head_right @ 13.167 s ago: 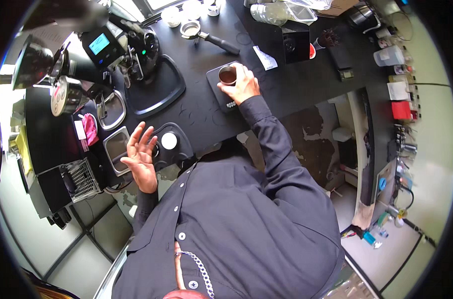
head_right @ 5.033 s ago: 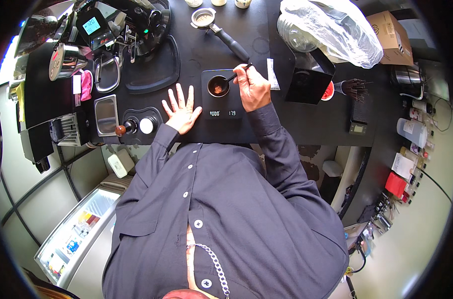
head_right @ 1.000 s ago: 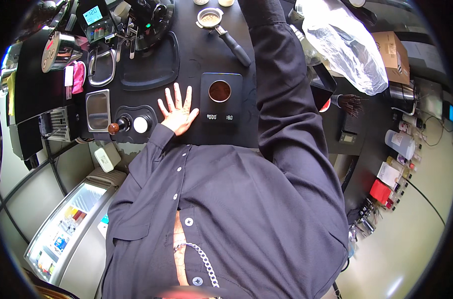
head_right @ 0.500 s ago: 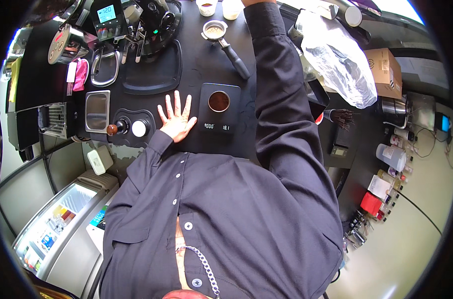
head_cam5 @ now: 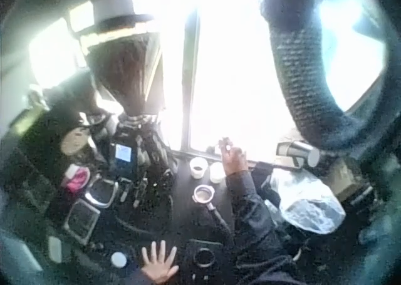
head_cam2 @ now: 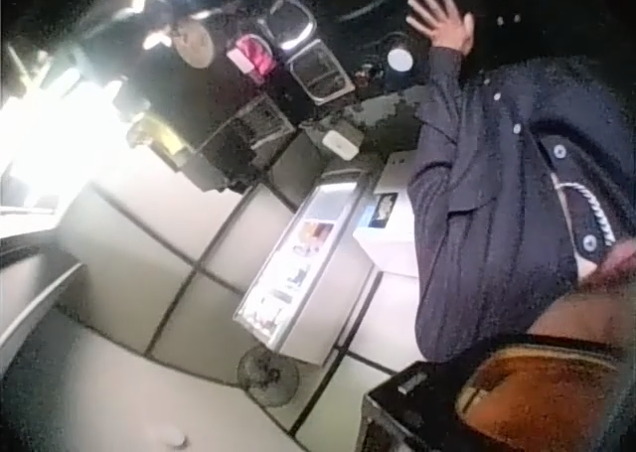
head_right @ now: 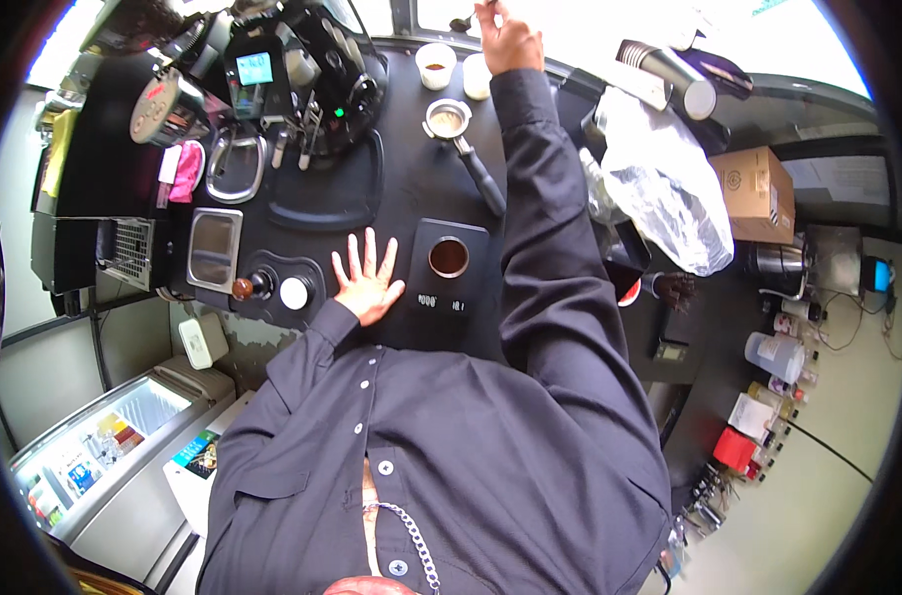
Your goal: Grinding coffee beans, weighing grounds on a scale, and preparing espresso.
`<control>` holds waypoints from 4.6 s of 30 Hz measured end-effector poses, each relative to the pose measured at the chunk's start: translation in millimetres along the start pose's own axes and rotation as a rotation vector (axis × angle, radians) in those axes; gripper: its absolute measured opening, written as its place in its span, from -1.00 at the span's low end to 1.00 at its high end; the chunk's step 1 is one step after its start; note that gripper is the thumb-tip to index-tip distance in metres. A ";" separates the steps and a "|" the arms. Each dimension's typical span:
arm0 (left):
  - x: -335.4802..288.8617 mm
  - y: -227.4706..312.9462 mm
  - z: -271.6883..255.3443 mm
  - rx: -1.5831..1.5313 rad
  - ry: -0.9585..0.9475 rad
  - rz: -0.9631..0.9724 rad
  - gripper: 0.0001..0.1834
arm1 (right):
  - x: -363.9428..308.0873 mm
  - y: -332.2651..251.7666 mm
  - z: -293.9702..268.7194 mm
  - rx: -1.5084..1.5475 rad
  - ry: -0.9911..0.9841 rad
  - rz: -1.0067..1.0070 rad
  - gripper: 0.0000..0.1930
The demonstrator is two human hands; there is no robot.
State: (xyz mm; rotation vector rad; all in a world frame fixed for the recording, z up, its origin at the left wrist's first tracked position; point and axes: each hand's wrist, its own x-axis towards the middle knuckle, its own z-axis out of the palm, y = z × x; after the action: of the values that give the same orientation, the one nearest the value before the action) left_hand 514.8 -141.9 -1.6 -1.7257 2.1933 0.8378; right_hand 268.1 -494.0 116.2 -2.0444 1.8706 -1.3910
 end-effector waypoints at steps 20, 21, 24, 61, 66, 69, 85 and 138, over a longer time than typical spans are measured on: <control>3.2 2.2 -12.2 -0.015 -0.075 -0.001 -0.08 | -196.2 24.5 -33.2 -0.265 -0.696 0.307 -0.37; 4.5 1.0 -11.5 -0.023 -0.075 0.006 -0.07 | -198.3 26.5 -28.4 -0.164 -0.702 0.357 -0.43; 6.3 -4.0 -4.2 -0.060 -0.013 0.061 -0.09 | -206.6 38.7 -27.9 0.000 -0.579 0.339 -0.58; -209.7 -34.7 -89.4 -1.104 0.483 0.013 -0.71 | -336.8 -167.0 -112.0 0.446 -0.230 0.128 -0.41; -245.3 -79.0 -84.8 -0.576 0.643 0.108 -0.60 | -375.1 -251.8 -91.8 0.512 -0.367 -0.007 -0.36; -274.6 -102.9 -82.5 -0.342 0.609 0.038 -0.59 | -398.2 -287.0 -77.0 0.533 -0.354 0.047 -0.31; -352.6 -197.7 -2.0 -0.150 0.408 0.062 -0.48 | -534.7 -356.5 -28.9 0.414 -0.451 0.051 -0.34; -363.2 -218.2 -63.5 -1.927 -0.532 0.380 -0.59 | -383.1 -466.2 -46.7 1.476 -0.069 0.444 0.10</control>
State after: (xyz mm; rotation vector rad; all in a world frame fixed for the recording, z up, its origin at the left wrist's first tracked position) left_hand 833.9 87.1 169.6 -0.8537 0.9042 3.5243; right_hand 651.3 -31.7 191.8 -0.8286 0.6231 -1.6457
